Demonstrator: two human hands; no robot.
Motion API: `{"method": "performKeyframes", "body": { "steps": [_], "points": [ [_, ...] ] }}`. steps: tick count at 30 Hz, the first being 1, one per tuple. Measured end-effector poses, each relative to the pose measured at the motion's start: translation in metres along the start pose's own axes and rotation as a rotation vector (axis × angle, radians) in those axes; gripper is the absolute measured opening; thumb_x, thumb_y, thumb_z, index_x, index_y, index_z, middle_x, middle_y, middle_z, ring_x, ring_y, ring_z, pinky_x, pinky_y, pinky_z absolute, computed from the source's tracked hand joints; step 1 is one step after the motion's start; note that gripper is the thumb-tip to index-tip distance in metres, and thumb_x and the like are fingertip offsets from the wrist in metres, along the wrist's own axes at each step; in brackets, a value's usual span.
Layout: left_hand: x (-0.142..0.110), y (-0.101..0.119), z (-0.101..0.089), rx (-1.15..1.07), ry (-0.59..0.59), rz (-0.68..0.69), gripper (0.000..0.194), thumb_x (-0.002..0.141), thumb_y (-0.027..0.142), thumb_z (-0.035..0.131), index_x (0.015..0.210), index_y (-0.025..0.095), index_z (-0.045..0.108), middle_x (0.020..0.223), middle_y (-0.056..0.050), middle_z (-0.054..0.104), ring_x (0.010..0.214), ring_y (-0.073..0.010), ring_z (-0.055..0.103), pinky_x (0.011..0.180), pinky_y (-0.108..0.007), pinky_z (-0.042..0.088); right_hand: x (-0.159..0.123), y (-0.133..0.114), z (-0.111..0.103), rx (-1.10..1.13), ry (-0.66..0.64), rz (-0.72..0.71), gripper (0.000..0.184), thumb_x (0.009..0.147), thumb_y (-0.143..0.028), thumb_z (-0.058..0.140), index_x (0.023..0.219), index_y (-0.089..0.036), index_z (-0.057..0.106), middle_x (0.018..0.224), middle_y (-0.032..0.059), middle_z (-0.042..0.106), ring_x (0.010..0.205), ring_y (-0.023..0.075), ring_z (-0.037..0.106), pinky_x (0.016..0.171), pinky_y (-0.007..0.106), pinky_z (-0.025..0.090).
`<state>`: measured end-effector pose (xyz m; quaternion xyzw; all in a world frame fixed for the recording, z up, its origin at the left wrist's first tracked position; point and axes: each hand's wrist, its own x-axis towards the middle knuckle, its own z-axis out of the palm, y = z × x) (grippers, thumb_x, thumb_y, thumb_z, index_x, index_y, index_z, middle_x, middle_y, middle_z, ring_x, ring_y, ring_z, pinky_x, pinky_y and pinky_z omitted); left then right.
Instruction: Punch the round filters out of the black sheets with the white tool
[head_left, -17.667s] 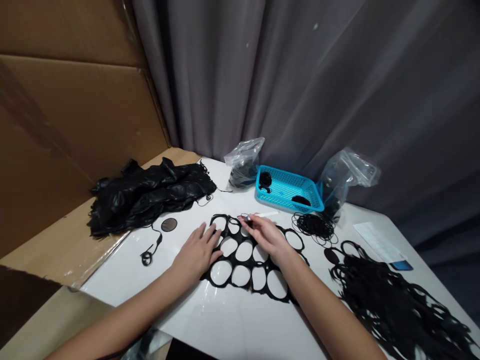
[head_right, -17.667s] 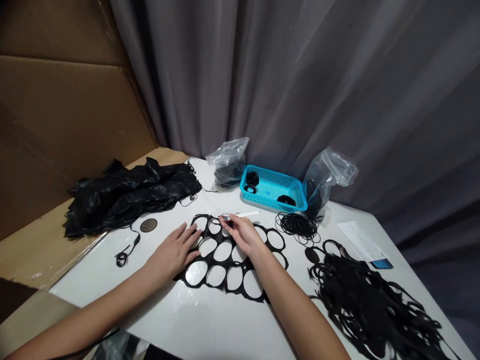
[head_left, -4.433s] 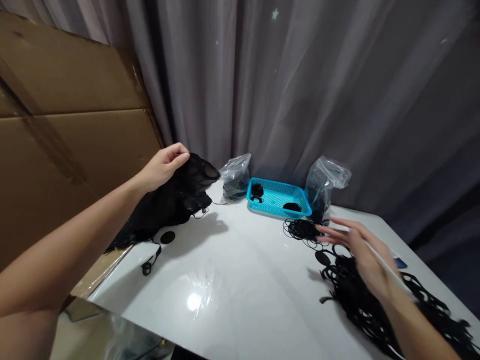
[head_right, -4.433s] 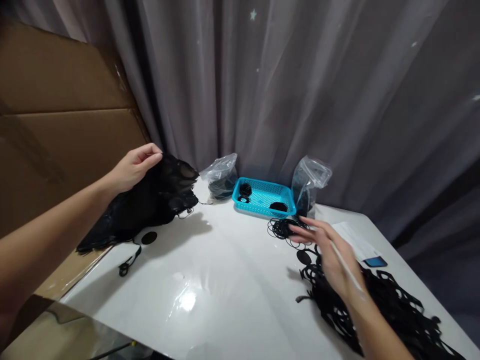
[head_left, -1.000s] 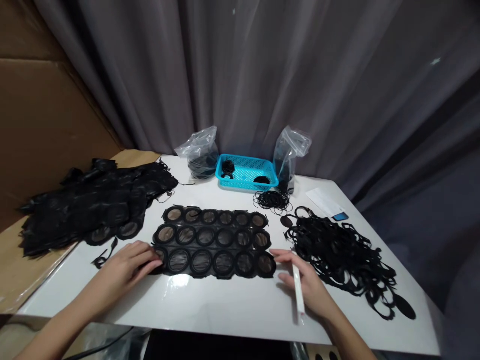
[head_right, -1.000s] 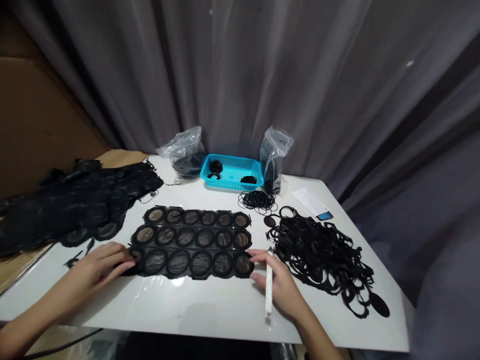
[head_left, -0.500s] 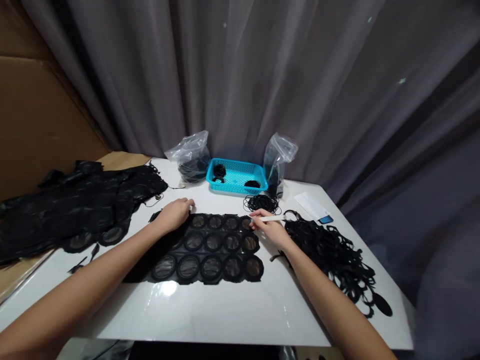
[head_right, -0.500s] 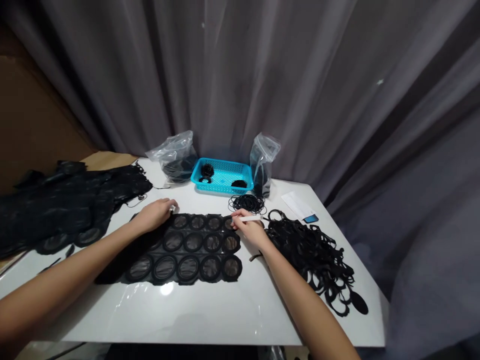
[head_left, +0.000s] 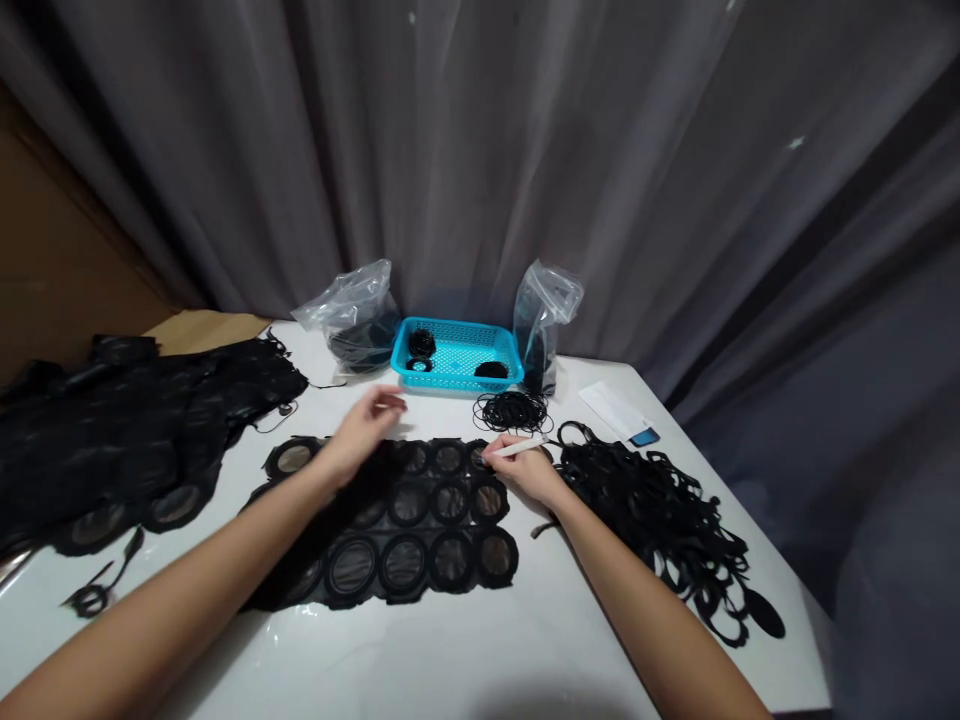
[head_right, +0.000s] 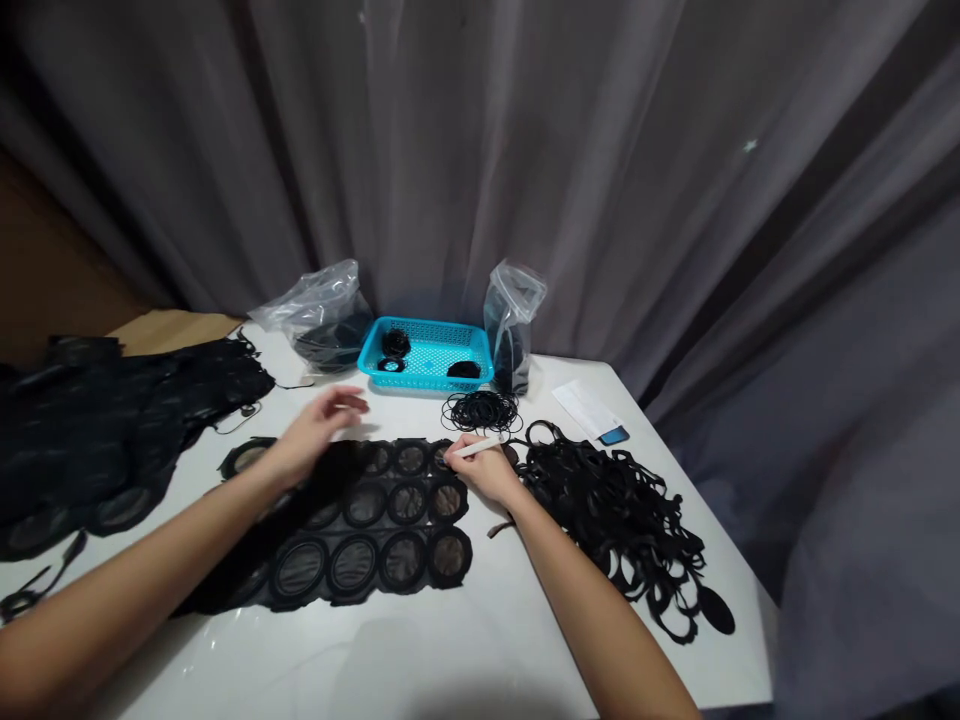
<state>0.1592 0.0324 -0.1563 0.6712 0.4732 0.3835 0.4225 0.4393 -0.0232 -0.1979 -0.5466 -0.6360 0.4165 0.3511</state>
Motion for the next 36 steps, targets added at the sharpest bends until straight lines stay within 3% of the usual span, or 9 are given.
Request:
{"method": "performKeyframes", "body": {
  "steps": [4, 8, 17, 22, 25, 28, 32, 34, 36],
  "points": [
    [-0.048, -0.003, 0.052, 0.076, -0.272, 0.142, 0.035, 0.077, 0.027, 0.074, 0.112, 0.024, 0.068, 0.129, -0.008, 0.063, 0.126, -0.0293, 0.057, 0.112, -0.048, 0.039, 0.002, 0.002, -0.002, 0.015, -0.039, -0.005, 0.014, 0.081, -0.031, 0.063, 0.072, -0.020, 0.062, 0.089, 0.0036, 0.071, 0.074, 0.0162, 0.060, 0.066, 0.026, 0.043],
    [-0.070, -0.020, 0.076, 0.594, -0.365, 0.449, 0.052, 0.090, 0.029, 0.067, 0.138, 0.019, 0.052, 0.154, -0.016, 0.042, 0.147, -0.0329, 0.030, 0.119, -0.055, 0.026, 0.002, -0.001, -0.004, 0.011, -0.067, -0.017, 0.015, 0.081, -0.030, 0.062, 0.071, -0.020, 0.060, 0.092, 0.0041, 0.071, 0.078, 0.0168, 0.061, 0.070, 0.027, 0.044],
    [-0.073, -0.028, 0.078, 0.832, -0.340, 0.568, 0.056, 0.094, 0.036, 0.061, 0.145, 0.018, 0.046, 0.156, -0.014, 0.039, 0.148, -0.0343, 0.026, 0.118, -0.053, 0.028, 0.001, -0.007, -0.008, -0.060, -0.097, -0.053, 0.015, 0.084, -0.027, 0.062, 0.071, -0.021, 0.058, 0.095, 0.0039, 0.070, 0.085, 0.0188, 0.063, 0.076, 0.030, 0.046],
    [-0.076, -0.027, 0.079, 0.850, -0.371, 0.582, 0.069, 0.089, 0.042, 0.066, 0.149, 0.017, 0.041, 0.159, -0.018, 0.032, 0.150, -0.0386, 0.018, 0.118, -0.056, 0.024, -0.008, -0.012, 0.017, -0.468, -0.050, -0.311, 0.012, 0.091, -0.017, 0.053, 0.082, -0.022, 0.059, 0.099, 0.0079, 0.067, 0.095, 0.0233, 0.059, 0.086, 0.037, 0.045],
    [-0.077, -0.025, 0.078, 0.856, -0.395, 0.577, 0.068, 0.090, 0.043, 0.066, 0.148, 0.017, 0.043, 0.161, -0.019, 0.028, 0.150, -0.0394, 0.015, 0.118, -0.057, 0.022, -0.010, -0.012, 0.027, -0.749, -0.037, -0.363, 0.015, 0.092, -0.010, 0.049, 0.091, -0.021, 0.059, 0.097, 0.0108, 0.068, 0.095, 0.0267, 0.058, 0.085, 0.039, 0.043],
    [-0.078, -0.024, 0.077, 0.863, -0.415, 0.569, 0.064, 0.091, 0.043, 0.063, 0.147, 0.017, 0.045, 0.161, -0.019, 0.028, 0.150, -0.0404, 0.013, 0.118, -0.059, 0.022, -0.003, -0.009, 0.010, -0.880, 0.105, -0.277, 0.019, 0.092, -0.008, 0.045, 0.084, -0.021, 0.057, 0.083, 0.0104, 0.065, 0.081, 0.0262, 0.057, 0.076, 0.036, 0.041],
    [-0.076, -0.022, 0.077, 0.849, -0.414, 0.569, 0.063, 0.091, 0.044, 0.065, 0.145, 0.017, 0.047, 0.159, -0.020, 0.031, 0.149, -0.0421, 0.016, 0.116, -0.059, 0.024, 0.005, -0.007, -0.039, -0.763, 0.485, -0.149, 0.020, 0.097, -0.018, 0.041, 0.083, -0.021, 0.055, 0.082, 0.0098, 0.064, 0.072, 0.0238, 0.056, 0.070, 0.034, 0.039],
    [-0.076, -0.021, 0.076, 0.815, -0.390, 0.584, 0.060, 0.092, 0.043, 0.065, 0.143, 0.016, 0.049, 0.159, -0.020, 0.032, 0.149, -0.0406, 0.017, 0.117, -0.058, 0.025, -0.001, -0.010, -0.052, -0.618, 0.500, -0.142, 0.019, 0.097, -0.026, 0.044, 0.085, -0.022, 0.057, 0.085, 0.0081, 0.067, 0.071, 0.0222, 0.058, 0.070, 0.033, 0.041],
    [-0.078, -0.019, 0.076, 0.797, -0.383, 0.605, 0.053, 0.093, 0.039, 0.064, 0.139, 0.016, 0.051, 0.158, -0.019, 0.033, 0.150, -0.0382, 0.018, 0.118, -0.055, 0.024, -0.014, -0.015, -0.049, -0.480, 0.377, -0.133, 0.018, 0.096, -0.031, 0.048, 0.084, -0.023, 0.059, 0.087, 0.0060, 0.070, 0.073, 0.0218, 0.060, 0.073, 0.032, 0.043]
  ]
}}
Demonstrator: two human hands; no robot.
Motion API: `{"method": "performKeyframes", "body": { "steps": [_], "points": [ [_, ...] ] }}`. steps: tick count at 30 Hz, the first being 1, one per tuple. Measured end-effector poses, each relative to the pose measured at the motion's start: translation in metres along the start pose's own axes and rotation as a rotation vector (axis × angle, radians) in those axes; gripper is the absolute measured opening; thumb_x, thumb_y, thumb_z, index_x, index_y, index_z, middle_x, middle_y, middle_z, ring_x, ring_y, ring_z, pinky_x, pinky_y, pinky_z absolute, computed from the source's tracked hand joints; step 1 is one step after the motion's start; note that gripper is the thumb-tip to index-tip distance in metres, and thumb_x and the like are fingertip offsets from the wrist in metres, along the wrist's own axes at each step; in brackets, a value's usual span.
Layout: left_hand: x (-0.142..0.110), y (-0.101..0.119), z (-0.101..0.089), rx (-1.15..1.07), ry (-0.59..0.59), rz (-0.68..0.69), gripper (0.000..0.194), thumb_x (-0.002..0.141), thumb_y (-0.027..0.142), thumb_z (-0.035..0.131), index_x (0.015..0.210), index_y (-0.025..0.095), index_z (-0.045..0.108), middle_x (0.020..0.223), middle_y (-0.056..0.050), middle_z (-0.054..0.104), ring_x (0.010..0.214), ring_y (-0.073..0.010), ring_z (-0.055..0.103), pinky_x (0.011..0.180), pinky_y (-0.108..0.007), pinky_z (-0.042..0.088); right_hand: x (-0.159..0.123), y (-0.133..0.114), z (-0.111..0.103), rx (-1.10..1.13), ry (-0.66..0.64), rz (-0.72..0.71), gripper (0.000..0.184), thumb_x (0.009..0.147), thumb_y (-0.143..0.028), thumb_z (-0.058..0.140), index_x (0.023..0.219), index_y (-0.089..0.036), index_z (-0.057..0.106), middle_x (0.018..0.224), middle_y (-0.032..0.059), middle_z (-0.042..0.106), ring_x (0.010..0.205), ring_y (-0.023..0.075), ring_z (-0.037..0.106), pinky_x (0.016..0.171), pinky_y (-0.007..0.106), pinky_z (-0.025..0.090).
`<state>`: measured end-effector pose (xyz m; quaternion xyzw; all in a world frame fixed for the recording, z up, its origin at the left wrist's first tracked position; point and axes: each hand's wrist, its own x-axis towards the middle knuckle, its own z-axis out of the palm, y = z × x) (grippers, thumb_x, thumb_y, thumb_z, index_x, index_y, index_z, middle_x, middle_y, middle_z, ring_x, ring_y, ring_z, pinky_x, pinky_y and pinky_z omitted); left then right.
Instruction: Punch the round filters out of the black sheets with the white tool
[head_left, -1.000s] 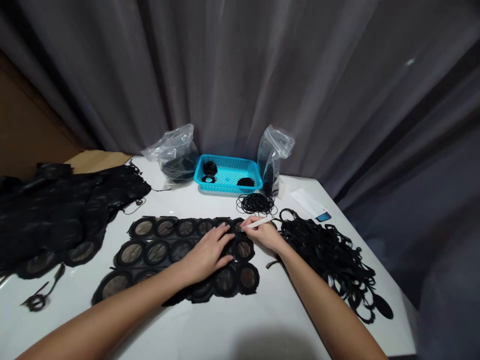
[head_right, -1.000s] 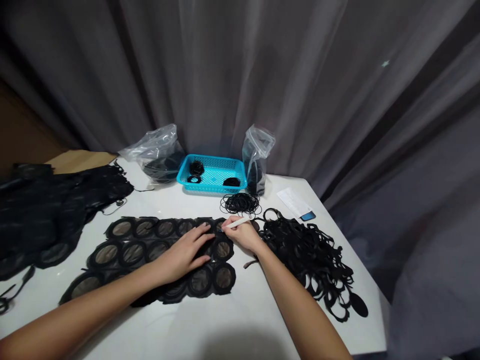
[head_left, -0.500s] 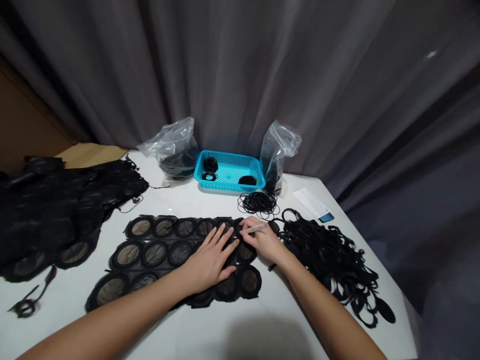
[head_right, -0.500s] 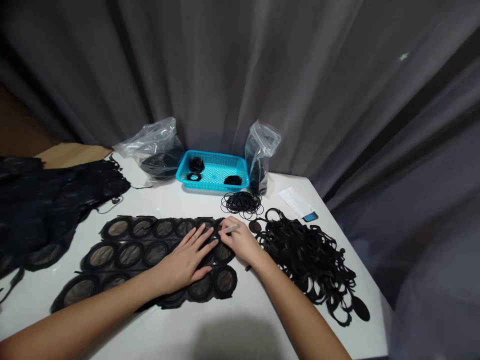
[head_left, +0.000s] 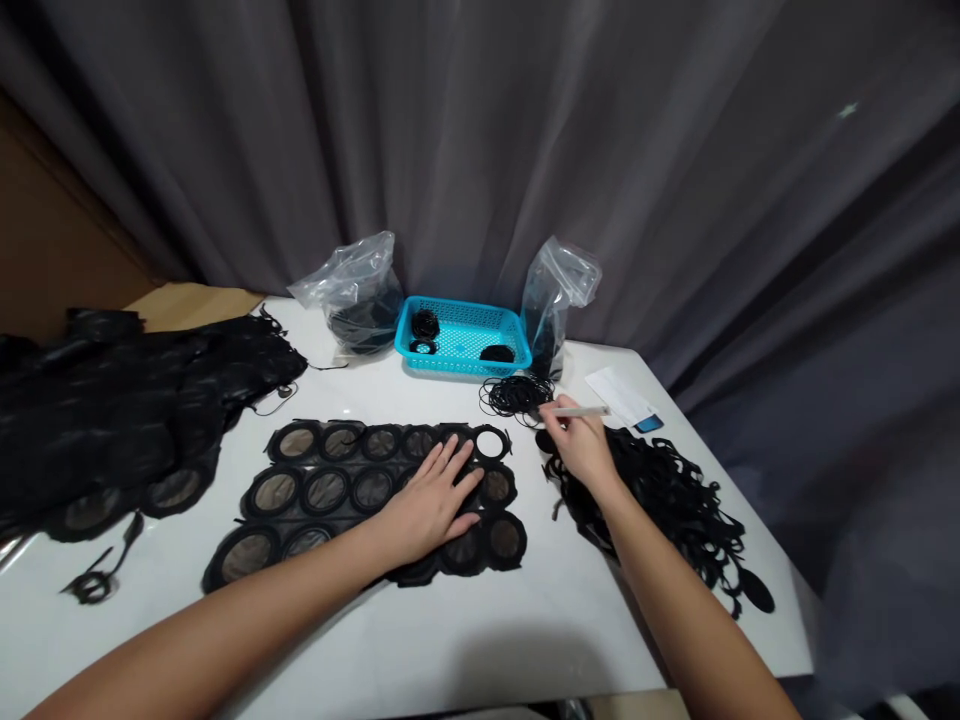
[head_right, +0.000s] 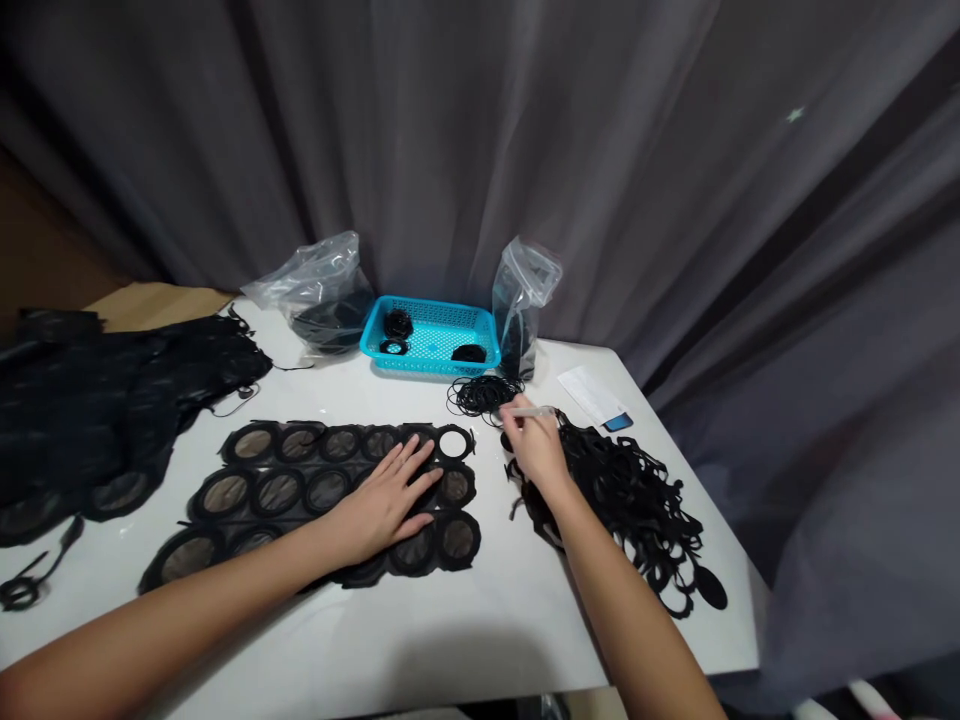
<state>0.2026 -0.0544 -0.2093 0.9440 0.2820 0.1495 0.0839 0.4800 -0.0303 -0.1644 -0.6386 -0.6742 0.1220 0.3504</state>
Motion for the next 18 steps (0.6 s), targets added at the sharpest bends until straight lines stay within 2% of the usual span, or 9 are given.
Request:
{"method": "performKeyframes", "body": {
  "steps": [3, 6, 10, 18],
  "points": [
    [-0.008, 0.007, 0.001, -0.002, -0.044, 0.044, 0.052, 0.091, 0.038, 0.067, 0.139, 0.022, 0.052, 0.158, -0.017, 0.034, 0.149, -0.0377, 0.023, 0.118, -0.055, 0.024, -0.030, -0.018, 0.007, 0.171, -0.242, 0.008, 0.019, 0.095, -0.032, 0.051, 0.082, -0.024, 0.060, 0.089, 0.0038, 0.071, 0.082, 0.0222, 0.063, 0.078, 0.032, 0.045],
    [-0.019, 0.013, 0.005, -0.004, -0.068, 0.042, 0.058, 0.090, 0.039, 0.068, 0.144, 0.028, 0.048, 0.161, -0.014, 0.030, 0.148, -0.0399, 0.023, 0.117, -0.058, 0.025, -0.058, -0.032, 0.017, 0.286, -0.387, 0.031, 0.018, 0.095, -0.031, 0.051, 0.082, -0.024, 0.060, 0.091, 0.0029, 0.071, 0.086, 0.0208, 0.063, 0.081, 0.032, 0.045],
    [-0.027, 0.017, 0.010, -0.027, -0.020, 0.028, 0.058, 0.093, 0.037, 0.065, 0.147, 0.031, 0.045, 0.165, -0.010, 0.021, 0.150, -0.0391, 0.016, 0.118, -0.058, 0.020, -0.072, -0.034, 0.026, 0.361, -0.418, 0.056, 0.018, 0.093, -0.029, 0.054, 0.075, -0.023, 0.056, 0.096, 0.0037, 0.068, 0.093, 0.0202, 0.062, 0.085, 0.032, 0.046],
    [-0.027, 0.018, 0.006, -0.051, -0.012, 0.029, 0.056, 0.093, 0.034, 0.065, 0.146, 0.031, 0.048, 0.165, -0.010, 0.020, 0.150, -0.0394, 0.016, 0.118, -0.059, 0.021, -0.069, -0.031, 0.032, 0.368, -0.406, 0.017, 0.018, 0.090, -0.026, 0.057, 0.073, -0.022, 0.053, 0.092, 0.0037, 0.063, 0.089, 0.0198, 0.059, 0.083, 0.032, 0.045]
  ]
}}
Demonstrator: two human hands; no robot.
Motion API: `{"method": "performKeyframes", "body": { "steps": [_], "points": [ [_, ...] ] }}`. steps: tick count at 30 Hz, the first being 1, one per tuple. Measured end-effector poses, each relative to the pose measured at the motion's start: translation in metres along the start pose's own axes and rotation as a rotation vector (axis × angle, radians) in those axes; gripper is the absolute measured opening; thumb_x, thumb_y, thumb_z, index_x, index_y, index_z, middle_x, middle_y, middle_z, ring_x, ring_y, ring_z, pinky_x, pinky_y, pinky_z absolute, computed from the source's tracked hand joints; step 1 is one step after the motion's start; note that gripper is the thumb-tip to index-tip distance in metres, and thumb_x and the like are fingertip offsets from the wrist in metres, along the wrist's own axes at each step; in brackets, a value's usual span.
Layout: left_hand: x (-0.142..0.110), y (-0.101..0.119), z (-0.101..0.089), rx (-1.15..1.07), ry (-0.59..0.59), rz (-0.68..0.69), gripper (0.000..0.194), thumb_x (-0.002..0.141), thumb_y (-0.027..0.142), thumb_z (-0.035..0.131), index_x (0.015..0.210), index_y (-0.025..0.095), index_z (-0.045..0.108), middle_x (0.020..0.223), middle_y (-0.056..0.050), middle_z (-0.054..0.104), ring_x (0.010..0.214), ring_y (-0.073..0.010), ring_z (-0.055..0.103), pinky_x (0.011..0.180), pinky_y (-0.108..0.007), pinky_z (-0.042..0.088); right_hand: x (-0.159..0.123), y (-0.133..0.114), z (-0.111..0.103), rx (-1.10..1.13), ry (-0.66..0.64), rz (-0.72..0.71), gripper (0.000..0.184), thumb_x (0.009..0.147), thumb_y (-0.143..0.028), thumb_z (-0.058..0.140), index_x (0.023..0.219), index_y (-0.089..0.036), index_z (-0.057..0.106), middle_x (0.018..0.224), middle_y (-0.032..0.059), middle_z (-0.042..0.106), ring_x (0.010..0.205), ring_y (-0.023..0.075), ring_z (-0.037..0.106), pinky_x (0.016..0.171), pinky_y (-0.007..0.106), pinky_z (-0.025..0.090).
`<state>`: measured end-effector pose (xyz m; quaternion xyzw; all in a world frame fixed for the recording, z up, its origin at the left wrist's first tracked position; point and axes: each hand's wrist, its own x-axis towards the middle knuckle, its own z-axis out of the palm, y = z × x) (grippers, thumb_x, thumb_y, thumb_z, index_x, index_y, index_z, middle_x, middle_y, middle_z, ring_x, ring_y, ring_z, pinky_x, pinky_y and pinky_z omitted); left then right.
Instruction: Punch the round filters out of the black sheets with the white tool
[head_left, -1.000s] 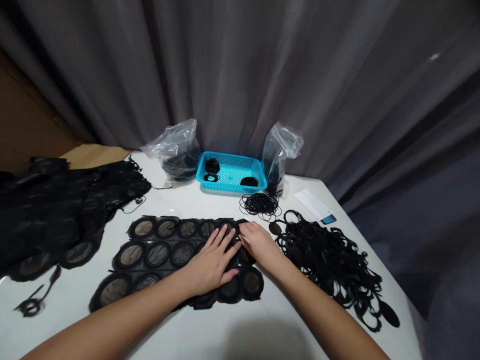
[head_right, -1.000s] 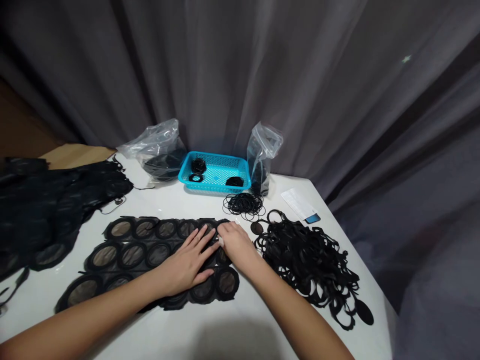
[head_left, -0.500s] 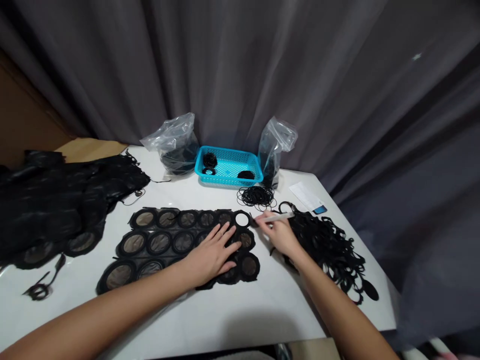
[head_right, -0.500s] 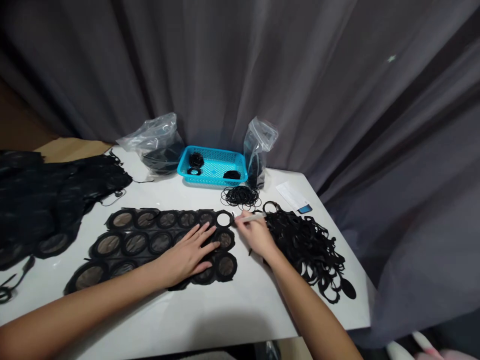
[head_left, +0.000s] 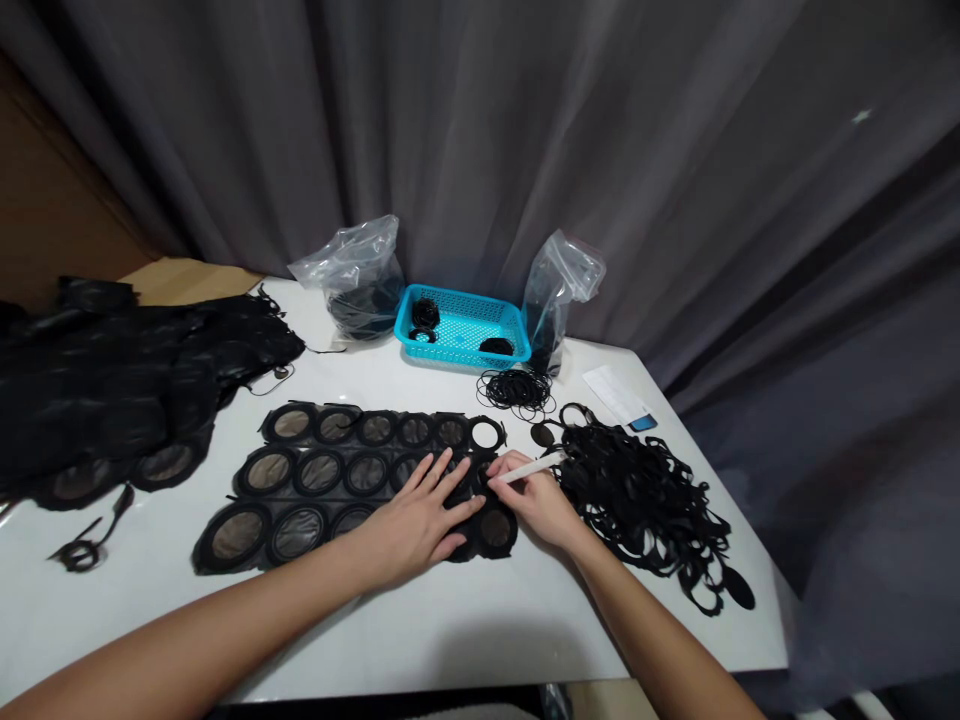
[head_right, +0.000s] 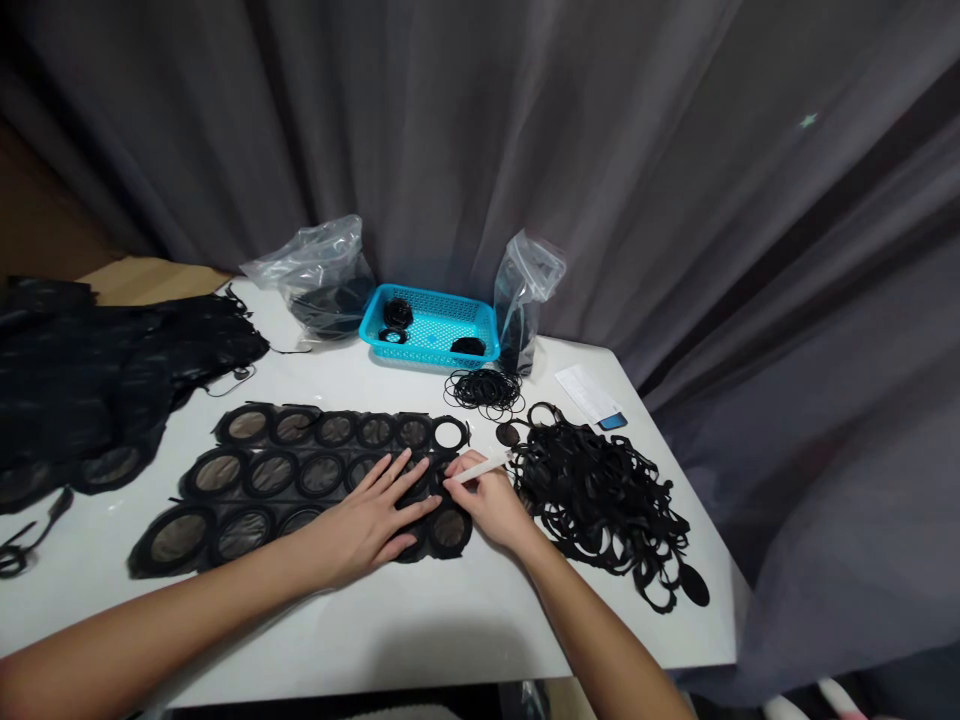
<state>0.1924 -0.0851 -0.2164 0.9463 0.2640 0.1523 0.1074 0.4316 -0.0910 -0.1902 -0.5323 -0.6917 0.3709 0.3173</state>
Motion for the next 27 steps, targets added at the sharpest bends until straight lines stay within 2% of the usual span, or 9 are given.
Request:
{"method": "performKeyframes", "body": {
  "steps": [20, 23, 27],
  "points": [
    [0.003, 0.004, -0.006, -0.013, -0.049, -0.006, 0.056, 0.092, 0.032, 0.065, 0.145, 0.032, 0.049, 0.165, -0.010, 0.019, 0.150, -0.0403, 0.016, 0.117, -0.061, 0.022, 0.001, 0.002, 0.001, -0.060, 0.015, -0.035, 0.018, 0.091, -0.023, 0.058, 0.074, -0.022, 0.053, 0.091, 0.0026, 0.061, 0.088, 0.0191, 0.059, 0.082, 0.032, 0.044],
    [0.002, 0.003, -0.005, -0.009, -0.058, -0.004, 0.056, 0.093, 0.032, 0.064, 0.146, 0.031, 0.048, 0.165, -0.011, 0.019, 0.150, -0.0404, 0.015, 0.118, -0.061, 0.021, -0.002, -0.003, 0.005, -0.122, 0.022, -0.060, 0.018, 0.092, -0.021, 0.058, 0.075, -0.022, 0.053, 0.092, 0.0035, 0.061, 0.087, 0.0194, 0.059, 0.082, 0.032, 0.046],
    [0.000, 0.002, -0.003, -0.022, -0.032, 0.021, 0.059, 0.091, 0.031, 0.066, 0.146, 0.028, 0.047, 0.166, -0.011, 0.015, 0.150, -0.0395, 0.012, 0.119, -0.057, 0.021, -0.009, -0.006, 0.018, -0.333, 0.041, -0.202, 0.016, 0.098, -0.020, 0.048, 0.087, -0.022, 0.059, 0.102, 0.0095, 0.064, 0.096, 0.0236, 0.059, 0.087, 0.037, 0.048]
  ]
}}
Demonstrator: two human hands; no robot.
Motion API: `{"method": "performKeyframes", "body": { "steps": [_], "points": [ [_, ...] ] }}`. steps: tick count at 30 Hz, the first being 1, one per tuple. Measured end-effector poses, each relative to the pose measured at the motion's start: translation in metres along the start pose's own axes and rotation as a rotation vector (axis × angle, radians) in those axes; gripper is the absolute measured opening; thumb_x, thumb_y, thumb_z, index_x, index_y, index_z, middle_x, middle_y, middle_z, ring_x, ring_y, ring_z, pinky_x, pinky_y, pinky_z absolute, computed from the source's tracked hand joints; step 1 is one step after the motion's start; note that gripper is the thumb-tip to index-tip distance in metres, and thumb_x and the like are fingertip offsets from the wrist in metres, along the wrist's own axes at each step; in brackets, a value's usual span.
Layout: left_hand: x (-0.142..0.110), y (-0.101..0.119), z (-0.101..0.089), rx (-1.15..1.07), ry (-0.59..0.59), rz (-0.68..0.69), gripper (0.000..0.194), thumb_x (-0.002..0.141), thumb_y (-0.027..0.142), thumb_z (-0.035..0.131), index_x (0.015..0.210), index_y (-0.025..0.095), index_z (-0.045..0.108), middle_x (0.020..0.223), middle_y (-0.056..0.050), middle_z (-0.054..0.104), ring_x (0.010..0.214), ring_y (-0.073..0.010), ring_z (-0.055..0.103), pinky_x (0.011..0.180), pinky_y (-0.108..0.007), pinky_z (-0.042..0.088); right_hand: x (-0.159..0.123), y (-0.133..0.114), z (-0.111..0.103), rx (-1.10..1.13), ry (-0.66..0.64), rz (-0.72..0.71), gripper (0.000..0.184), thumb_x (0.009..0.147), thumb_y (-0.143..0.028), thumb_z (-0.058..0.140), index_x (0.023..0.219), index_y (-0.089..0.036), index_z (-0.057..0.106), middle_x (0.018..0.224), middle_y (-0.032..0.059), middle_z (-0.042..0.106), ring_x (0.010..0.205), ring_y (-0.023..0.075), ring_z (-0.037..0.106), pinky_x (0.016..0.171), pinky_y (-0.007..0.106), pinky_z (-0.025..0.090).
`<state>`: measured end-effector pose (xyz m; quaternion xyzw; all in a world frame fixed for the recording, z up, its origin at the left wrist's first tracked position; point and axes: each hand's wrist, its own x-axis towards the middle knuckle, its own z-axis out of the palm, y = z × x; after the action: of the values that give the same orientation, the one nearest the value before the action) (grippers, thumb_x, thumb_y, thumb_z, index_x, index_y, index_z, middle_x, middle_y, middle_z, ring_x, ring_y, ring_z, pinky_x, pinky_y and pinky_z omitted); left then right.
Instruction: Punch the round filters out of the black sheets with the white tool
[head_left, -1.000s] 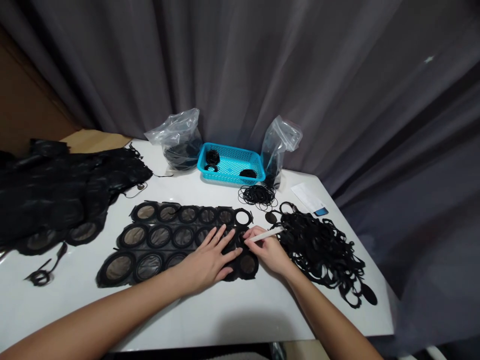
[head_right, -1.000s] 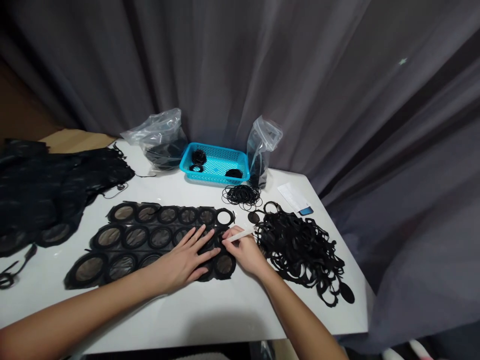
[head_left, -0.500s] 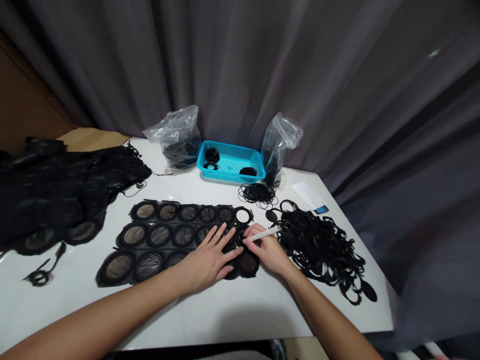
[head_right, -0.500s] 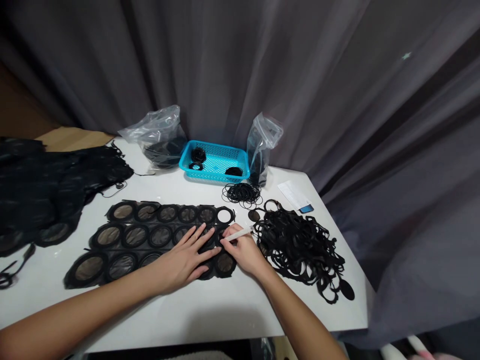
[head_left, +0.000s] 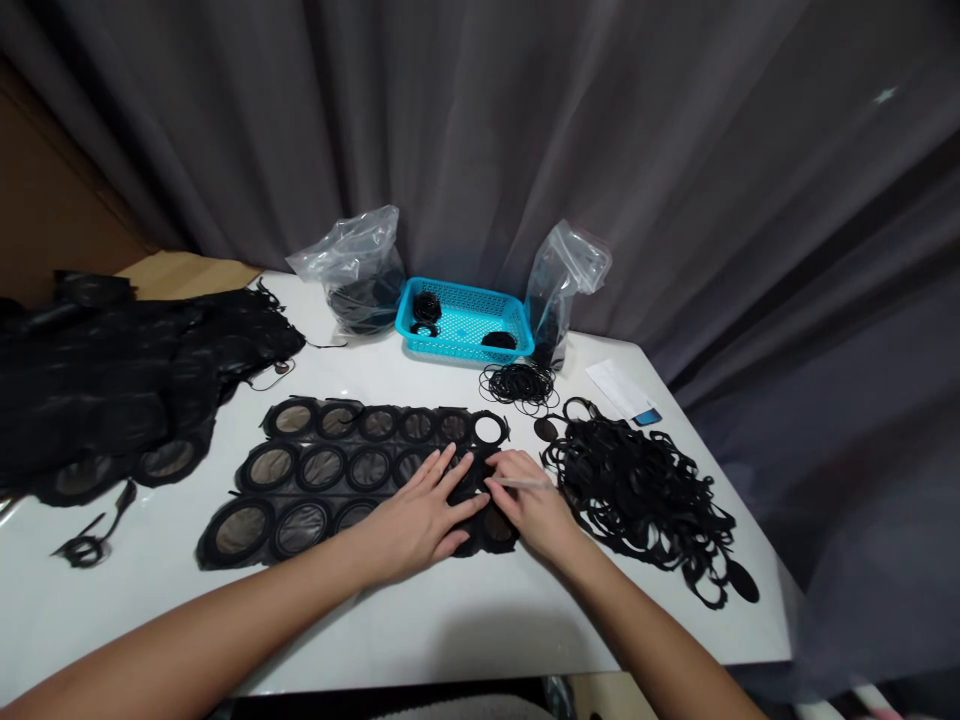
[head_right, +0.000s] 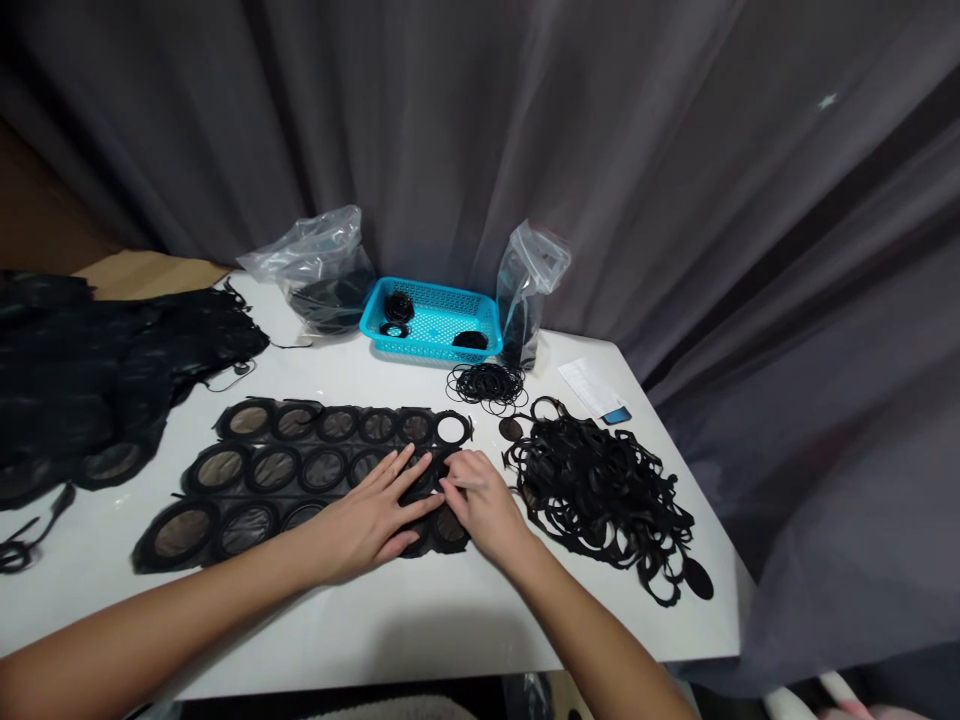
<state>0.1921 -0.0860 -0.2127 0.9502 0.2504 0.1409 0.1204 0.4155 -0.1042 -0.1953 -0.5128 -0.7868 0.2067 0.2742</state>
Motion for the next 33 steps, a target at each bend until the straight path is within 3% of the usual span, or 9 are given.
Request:
{"method": "performKeyframes", "body": {
  "steps": [3, 7, 9, 12, 17, 22, 33],
  "points": [
    [-0.001, 0.000, 0.000, -0.007, 0.022, 0.015, 0.058, 0.090, 0.030, 0.067, 0.146, 0.028, 0.048, 0.166, -0.010, 0.013, 0.151, -0.0396, 0.012, 0.120, -0.056, 0.020, 0.001, 0.009, -0.002, -0.200, 0.077, -0.026, 0.023, 0.100, -0.021, 0.040, 0.093, -0.020, 0.061, 0.095, 0.0123, 0.067, 0.093, 0.0266, 0.060, 0.084, 0.040, 0.048],
    [0.000, 0.000, -0.002, -0.007, 0.022, 0.012, 0.056, 0.092, 0.032, 0.065, 0.145, 0.029, 0.049, 0.166, -0.009, 0.013, 0.150, -0.0405, 0.013, 0.119, -0.057, 0.020, 0.004, 0.035, -0.036, -0.269, 0.382, 0.175, 0.025, 0.100, -0.028, 0.042, 0.085, -0.019, 0.060, 0.086, 0.0107, 0.067, 0.078, 0.0239, 0.062, 0.074, 0.035, 0.048],
    [0.000, 0.000, -0.004, -0.019, 0.016, 0.019, 0.053, 0.094, 0.034, 0.064, 0.145, 0.029, 0.049, 0.166, -0.009, 0.016, 0.150, -0.0401, 0.014, 0.119, -0.056, 0.021, -0.001, 0.040, -0.052, -0.203, 0.439, 0.276, 0.024, 0.098, -0.033, 0.045, 0.084, -0.020, 0.059, 0.087, 0.0094, 0.069, 0.076, 0.0223, 0.063, 0.073, 0.033, 0.047],
    [-0.002, -0.001, -0.009, -0.064, -0.034, 0.091, 0.051, 0.096, 0.039, 0.063, 0.145, 0.031, 0.050, 0.165, -0.009, 0.021, 0.150, -0.0388, 0.018, 0.119, -0.054, 0.023, -0.018, 0.029, -0.054, -0.020, 0.317, 0.343, 0.023, 0.096, -0.037, 0.050, 0.085, -0.021, 0.061, 0.093, 0.0068, 0.071, 0.082, 0.0219, 0.064, 0.076, 0.031, 0.047],
    [-0.006, -0.001, -0.018, -0.104, -0.169, 0.183, 0.061, 0.092, 0.048, 0.066, 0.148, 0.037, 0.045, 0.166, -0.010, 0.013, 0.149, -0.0447, 0.012, 0.117, -0.062, 0.020, -0.048, -0.008, -0.023, 0.230, 0.078, 0.330, 0.019, 0.095, -0.031, 0.050, 0.080, -0.022, 0.058, 0.089, 0.0039, 0.069, 0.088, 0.0209, 0.063, 0.082, 0.032, 0.046],
    [-0.006, -0.003, -0.019, -0.140, -0.178, 0.228, 0.059, 0.092, 0.049, 0.066, 0.147, 0.041, 0.045, 0.167, -0.008, 0.004, 0.149, -0.0452, 0.007, 0.117, -0.063, 0.017, -0.054, -0.023, -0.013, 0.330, 0.034, 0.280, 0.020, 0.093, -0.024, 0.054, 0.073, -0.022, 0.052, 0.097, 0.0048, 0.065, 0.095, 0.0196, 0.061, 0.083, 0.031, 0.045],
    [-0.005, -0.002, -0.020, -0.164, -0.187, 0.218, 0.057, 0.091, 0.049, 0.068, 0.144, 0.039, 0.050, 0.167, -0.007, 0.004, 0.149, -0.0459, 0.008, 0.117, -0.064, 0.015, -0.052, -0.023, -0.007, 0.306, 0.002, 0.259, 0.021, 0.091, -0.020, 0.057, 0.071, -0.021, 0.051, 0.099, 0.0027, 0.060, 0.091, 0.0167, 0.058, 0.080, 0.028, 0.043]
  ]
}}
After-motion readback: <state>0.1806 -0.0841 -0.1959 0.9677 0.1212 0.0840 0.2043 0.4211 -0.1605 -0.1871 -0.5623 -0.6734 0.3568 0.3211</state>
